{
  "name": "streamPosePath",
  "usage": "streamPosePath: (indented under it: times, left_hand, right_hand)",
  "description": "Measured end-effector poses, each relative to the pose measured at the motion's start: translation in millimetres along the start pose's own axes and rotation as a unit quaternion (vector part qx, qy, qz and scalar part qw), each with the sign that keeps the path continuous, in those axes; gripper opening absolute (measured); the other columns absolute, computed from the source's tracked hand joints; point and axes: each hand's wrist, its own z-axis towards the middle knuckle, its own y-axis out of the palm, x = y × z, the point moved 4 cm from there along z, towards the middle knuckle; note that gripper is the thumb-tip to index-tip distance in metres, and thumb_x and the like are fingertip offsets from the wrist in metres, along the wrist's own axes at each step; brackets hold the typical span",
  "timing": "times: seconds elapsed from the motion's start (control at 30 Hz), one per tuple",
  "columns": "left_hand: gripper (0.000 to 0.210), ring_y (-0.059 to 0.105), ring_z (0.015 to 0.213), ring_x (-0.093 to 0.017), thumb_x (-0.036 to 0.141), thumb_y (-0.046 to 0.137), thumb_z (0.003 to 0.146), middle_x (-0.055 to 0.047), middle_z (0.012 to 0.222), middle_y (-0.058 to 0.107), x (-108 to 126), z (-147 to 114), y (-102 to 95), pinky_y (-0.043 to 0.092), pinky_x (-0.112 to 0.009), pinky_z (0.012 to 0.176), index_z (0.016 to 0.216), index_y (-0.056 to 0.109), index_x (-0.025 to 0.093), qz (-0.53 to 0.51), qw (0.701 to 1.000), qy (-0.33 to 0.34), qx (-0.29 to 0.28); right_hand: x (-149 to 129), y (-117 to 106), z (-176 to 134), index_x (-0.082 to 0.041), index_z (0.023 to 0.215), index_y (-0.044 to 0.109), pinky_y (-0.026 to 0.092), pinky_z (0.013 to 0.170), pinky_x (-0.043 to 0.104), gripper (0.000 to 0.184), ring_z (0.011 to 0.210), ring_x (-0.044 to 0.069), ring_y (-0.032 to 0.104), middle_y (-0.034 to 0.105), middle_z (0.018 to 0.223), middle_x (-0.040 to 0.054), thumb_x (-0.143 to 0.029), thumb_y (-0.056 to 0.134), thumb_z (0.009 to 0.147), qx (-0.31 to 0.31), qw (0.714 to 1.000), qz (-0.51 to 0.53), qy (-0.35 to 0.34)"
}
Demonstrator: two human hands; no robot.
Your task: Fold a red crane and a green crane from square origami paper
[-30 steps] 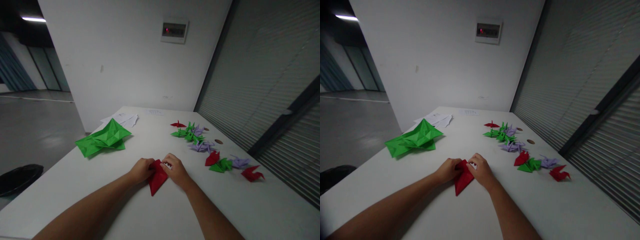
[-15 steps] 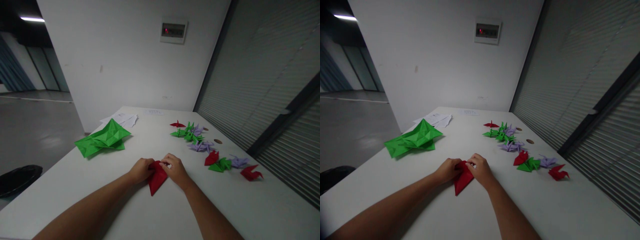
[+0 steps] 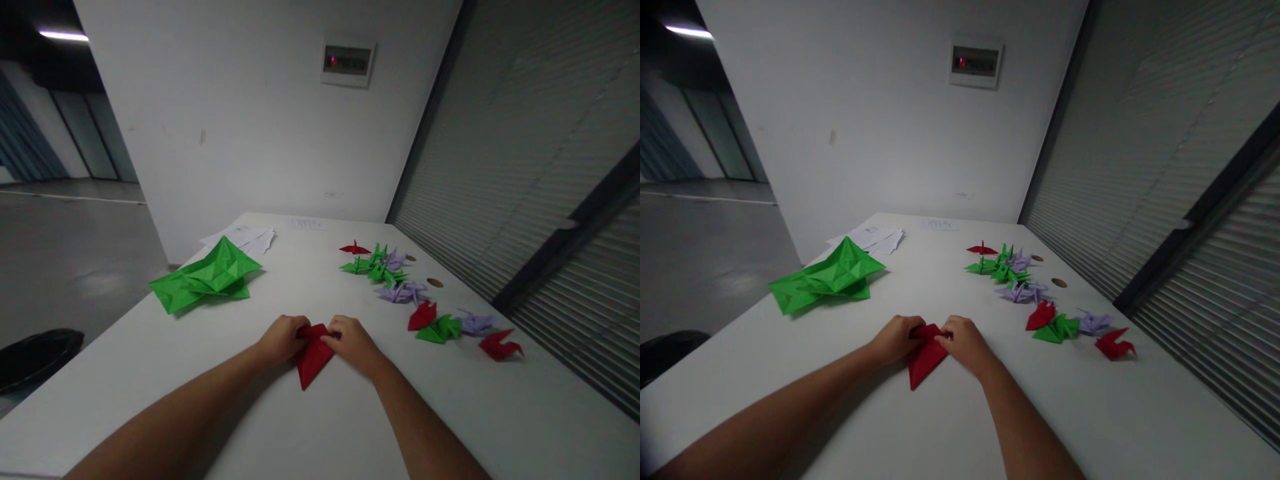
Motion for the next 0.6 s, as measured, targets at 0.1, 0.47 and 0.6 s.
streamPosePath:
  times: [0.1,0.47,0.6]
  left_hand:
    - [0.023,0.061,0.069,-0.016,0.016,0.06,0.078,-0.001,0.08,0.073,0.0,-0.1,-0.1,0.037,-0.024,0.063,0.096,0.074,0.019,0.005,1.0,-0.001,0.001]
    - [0.021,0.062,0.069,-0.016,0.016,0.061,0.077,-0.001,0.077,0.071,-1.9,0.1,0.7,0.036,-0.024,0.061,0.094,0.073,0.02,-0.006,1.0,-0.007,0.002]
    - [0.018,0.06,0.068,-0.016,0.015,0.061,0.077,0.0,0.076,0.071,-1.1,0.4,0.3,0.035,-0.025,0.061,0.09,0.072,0.019,-0.007,1.0,-0.011,0.0]
  right_hand:
    - [1.8,1.2,0.0,-0.017,0.069,0.073,0.041,0.066,0.026,0.012,0.07,0.015,0.059,0.065,0.073,0.0014,-0.013,0.078,0.08,-0.017,1.0,-0.024,0.009]
    - [4.7,5.9,-1.4,-0.017,0.07,0.072,0.035,0.063,0.026,0.014,0.07,0.016,0.058,0.068,0.075,0.0031,-0.025,0.078,0.08,-0.071,0.992,-0.095,0.035]
    - [1.6,4.2,-3.4,-0.017,0.073,0.073,0.034,0.06,0.027,0.013,0.067,0.017,0.059,0.07,0.075,0.0039,-0.027,0.079,0.078,-0.084,0.991,-0.083,0.068]
